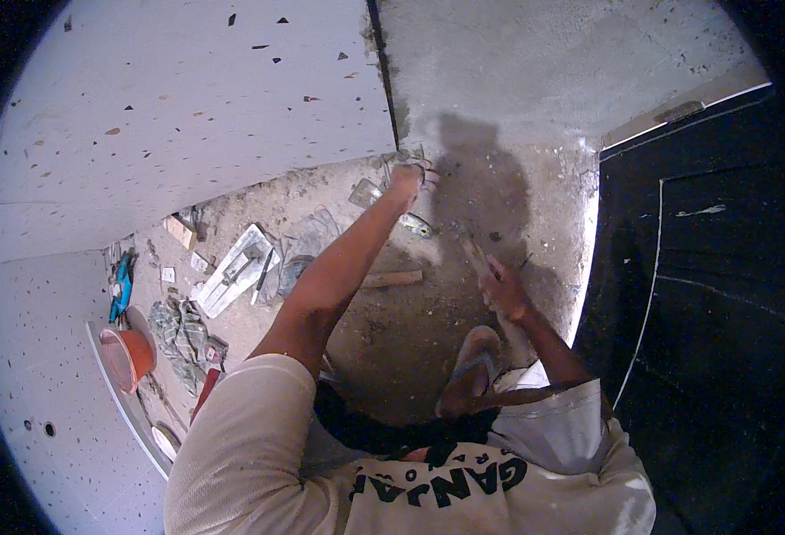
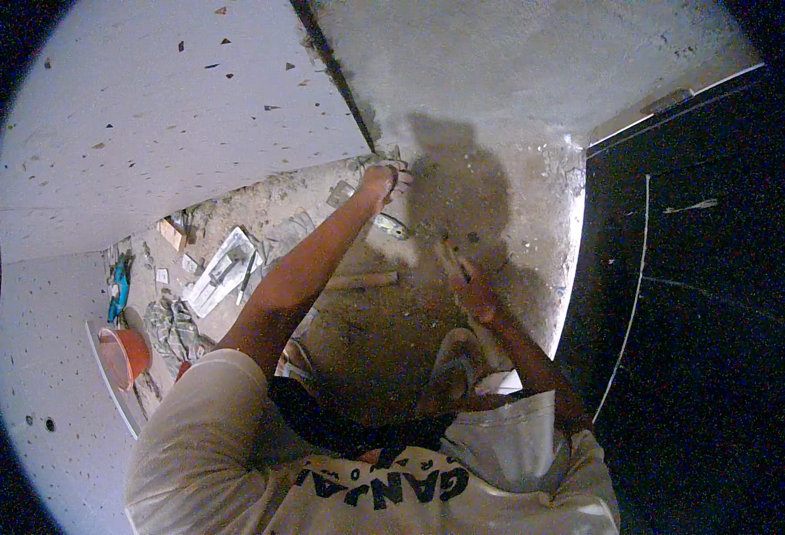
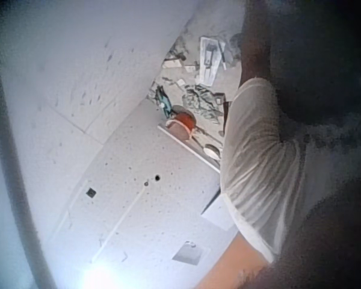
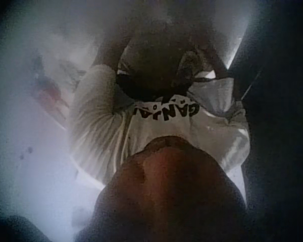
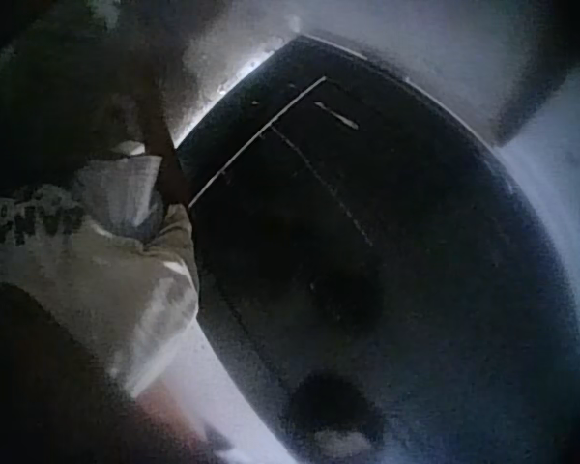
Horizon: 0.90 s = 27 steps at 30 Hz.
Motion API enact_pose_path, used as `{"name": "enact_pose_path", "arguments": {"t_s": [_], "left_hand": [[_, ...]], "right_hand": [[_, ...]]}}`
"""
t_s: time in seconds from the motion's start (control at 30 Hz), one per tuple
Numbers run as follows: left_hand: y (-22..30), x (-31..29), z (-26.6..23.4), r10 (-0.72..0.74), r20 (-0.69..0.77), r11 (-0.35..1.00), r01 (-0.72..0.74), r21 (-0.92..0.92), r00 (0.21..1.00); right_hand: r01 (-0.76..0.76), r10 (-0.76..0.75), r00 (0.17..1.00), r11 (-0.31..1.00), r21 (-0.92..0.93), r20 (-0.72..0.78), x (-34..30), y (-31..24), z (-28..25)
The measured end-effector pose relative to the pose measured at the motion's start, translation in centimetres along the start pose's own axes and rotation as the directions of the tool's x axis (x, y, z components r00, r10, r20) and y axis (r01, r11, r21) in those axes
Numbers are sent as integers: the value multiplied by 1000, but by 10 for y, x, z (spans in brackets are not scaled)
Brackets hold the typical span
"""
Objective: The person measures and marks a large white tile with a ruler and marker, then uses a hammer and chisel to chip away at the wall and floor edges. The person also briefly pets a cat before resuming the chiseling work.
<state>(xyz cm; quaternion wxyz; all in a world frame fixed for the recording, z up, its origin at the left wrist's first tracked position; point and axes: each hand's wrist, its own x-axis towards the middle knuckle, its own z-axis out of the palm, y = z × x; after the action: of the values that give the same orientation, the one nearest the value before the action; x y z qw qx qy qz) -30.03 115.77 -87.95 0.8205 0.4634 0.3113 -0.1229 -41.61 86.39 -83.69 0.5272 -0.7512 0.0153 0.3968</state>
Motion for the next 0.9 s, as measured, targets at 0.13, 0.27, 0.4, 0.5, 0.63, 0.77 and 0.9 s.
{"name": "enact_pose_path", "arguments": {"t_s": [0.13, 0.27, 0.4, 0.5, 0.63, 0.77, 0.9], "left_hand": [[-2, 12, -6, -17, 36, 998, 19, -63, 999], [-2, 3, 9, 8, -31, 999, -7, 39, 999], [2, 6, -1, -4, -10, 999, 4, 51, 1000], [0, 7, -9, 2, 45, 999, -4, 43, 999], [2, 8, -1, -20, 38, 998, 18, 52, 999], [2, 15, -6, -15, 55, 1000, 14, 14, 998], [4, 23, -7, -51, 72, 999, 52, -16, 996]], "right_hand": [[-37, 37, 999, 999, 18, -13, 7, 1, -7], [117, -137, 990, 935, -334, -39, 22, 31, -17], [206, -245, 968, 898, -389, -54, 28, 38, -13], [32, -34, 999, 970, -242, -6, 24, 24, -16], [128, -176, 982, 885, -447, -67, 16, 9, -16], [237, -301, 952, 834, -498, -53, 15, -12, -10], [517, -634, 772, 576, -633, 53, 9, -43, -12]]}}
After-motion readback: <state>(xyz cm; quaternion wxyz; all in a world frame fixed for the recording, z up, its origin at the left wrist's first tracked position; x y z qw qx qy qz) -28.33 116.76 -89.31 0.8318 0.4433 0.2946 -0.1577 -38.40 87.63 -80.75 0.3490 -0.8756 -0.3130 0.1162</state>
